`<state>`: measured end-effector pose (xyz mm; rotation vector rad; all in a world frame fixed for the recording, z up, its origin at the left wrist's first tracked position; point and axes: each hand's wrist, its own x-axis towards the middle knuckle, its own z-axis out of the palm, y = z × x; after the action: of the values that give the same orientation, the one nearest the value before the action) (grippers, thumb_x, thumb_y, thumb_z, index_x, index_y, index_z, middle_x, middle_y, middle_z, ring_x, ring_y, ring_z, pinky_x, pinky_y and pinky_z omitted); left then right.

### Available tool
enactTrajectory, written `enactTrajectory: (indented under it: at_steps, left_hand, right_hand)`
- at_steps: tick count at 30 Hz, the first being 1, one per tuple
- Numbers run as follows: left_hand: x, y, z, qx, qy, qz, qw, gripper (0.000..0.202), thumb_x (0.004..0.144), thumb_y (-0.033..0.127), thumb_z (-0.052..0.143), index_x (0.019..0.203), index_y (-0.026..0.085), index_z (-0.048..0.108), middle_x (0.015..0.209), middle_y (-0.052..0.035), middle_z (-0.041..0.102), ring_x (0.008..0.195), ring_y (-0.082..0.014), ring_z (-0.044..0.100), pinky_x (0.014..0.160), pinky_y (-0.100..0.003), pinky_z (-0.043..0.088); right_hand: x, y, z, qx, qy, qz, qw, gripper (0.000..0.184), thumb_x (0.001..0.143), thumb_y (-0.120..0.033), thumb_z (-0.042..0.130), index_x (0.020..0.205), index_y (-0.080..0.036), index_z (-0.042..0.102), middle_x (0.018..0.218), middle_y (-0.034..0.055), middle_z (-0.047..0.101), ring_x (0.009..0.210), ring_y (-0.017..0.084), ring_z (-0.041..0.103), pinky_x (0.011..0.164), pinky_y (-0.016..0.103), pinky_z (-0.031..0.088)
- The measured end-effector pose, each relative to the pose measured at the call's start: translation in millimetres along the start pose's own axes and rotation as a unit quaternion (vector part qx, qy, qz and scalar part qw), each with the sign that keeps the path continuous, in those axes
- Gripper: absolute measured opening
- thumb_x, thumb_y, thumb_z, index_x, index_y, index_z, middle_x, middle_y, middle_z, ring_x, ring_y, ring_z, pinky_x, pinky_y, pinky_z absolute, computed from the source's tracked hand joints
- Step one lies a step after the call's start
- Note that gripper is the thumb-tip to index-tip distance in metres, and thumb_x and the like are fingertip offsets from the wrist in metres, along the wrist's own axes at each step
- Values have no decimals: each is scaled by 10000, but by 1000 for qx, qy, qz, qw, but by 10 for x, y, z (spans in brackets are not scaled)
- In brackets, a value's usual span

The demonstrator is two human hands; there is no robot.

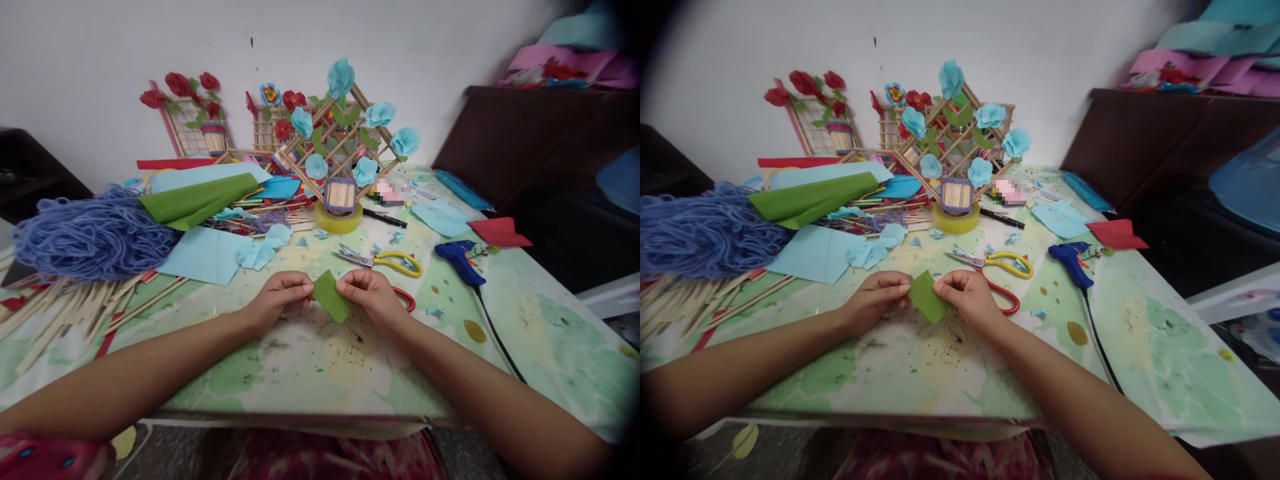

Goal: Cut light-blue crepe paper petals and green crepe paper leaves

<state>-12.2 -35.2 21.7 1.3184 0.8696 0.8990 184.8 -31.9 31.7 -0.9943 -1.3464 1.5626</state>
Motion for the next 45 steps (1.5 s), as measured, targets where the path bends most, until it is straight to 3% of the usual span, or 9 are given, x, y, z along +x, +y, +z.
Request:
enactTrajectory:
  at_steps: [3, 6, 10, 19, 29, 36, 41, 45]
  left_hand:
    - [6, -16, -1, -14, 15, 11, 1000, 283, 771, 376, 570, 632, 129, 580, 574, -3, 535, 578, -107, 478, 563, -226, 363]
    - [8, -15, 10, -1, -6, 9, 1000, 312, 759, 430, 570, 698, 126, 607, 636, -14, 573, 607, -118, 507, 586, -233, 396]
    - [7, 2, 32, 44, -34, -25, 998, 250, 692, 363, 662, 694, 119, 609, 633, -7, 592, 592, -108, 518, 578, -222, 405]
    - [6, -42, -8, 37, 8, -6, 999, 211, 720, 318, 652, 681, 115, 609, 601, 3, 588, 558, -87, 507, 547, -198, 391]
    - [-28, -20, 65, 0, -7, -46, 999, 264, 634, 316, 729, 795, 130, 632, 719, -25, 654, 622, -120, 574, 588, -236, 463]
    - [-38, 3, 90, 0, -3, -60, 998, 251, 635, 295, 731, 791, 126, 630, 702, -11, 639, 613, -105, 564, 585, -225, 457]
    - [-42, 4, 54, 40, -1, -29, 999, 246, 661, 340, 703, 764, 126, 640, 622, 18, 596, 541, -82, 511, 508, -189, 401]
    - [-42, -1, 61, 56, 11, -41, 998, 235, 638, 317, 726, 724, 113, 649, 586, 14, 595, 509, -77, 502, 481, -181, 387]
  right_hand:
    - [0, 14, 10, 2, 6, 0, 1000, 255, 633, -382, 703, 623, -149, 601, 565, -26, 541, 498, 70, 441, 499, 211, 348]
    - [-7, 35, 33, 3, 5, 0, 1000, 256, 638, -393, 699, 640, -155, 604, 583, -18, 560, 517, 78, 465, 509, 212, 364]
    - [-20, 35, 41, 2, -14, -2, 1000, 269, 634, -407, 697, 644, -155, 602, 582, -18, 560, 506, 75, 460, 481, 203, 347]
    - [-19, 5, -18, -54, -43, 13, 998, 243, 646, -372, 674, 624, -146, 587, 492, -50, 474, 426, 51, 364, 421, 199, 262]
    - [-15, 55, 24, -109, -27, -42, 993, 181, 702, -337, 631, 675, -160, 604, 584, -14, 548, 517, 79, 440, 471, 195, 335]
    - [-12, 40, -5, -125, -23, -70, 989, 163, 730, -322, 607, 706, -161, 613, 642, 2, 592, 575, 100, 502, 544, 221, 384]
    - [-24, 30, -3, -181, -19, -90, 979, 152, 742, -303, 589, 694, -162, 619, 633, 2, 597, 573, 109, 507, 537, 227, 379]
    - [-40, 3, -10, -255, -34, -113, 960, 151, 772, -290, 563, 726, -167, 637, 653, 8, 621, 589, 114, 522, 549, 227, 387]
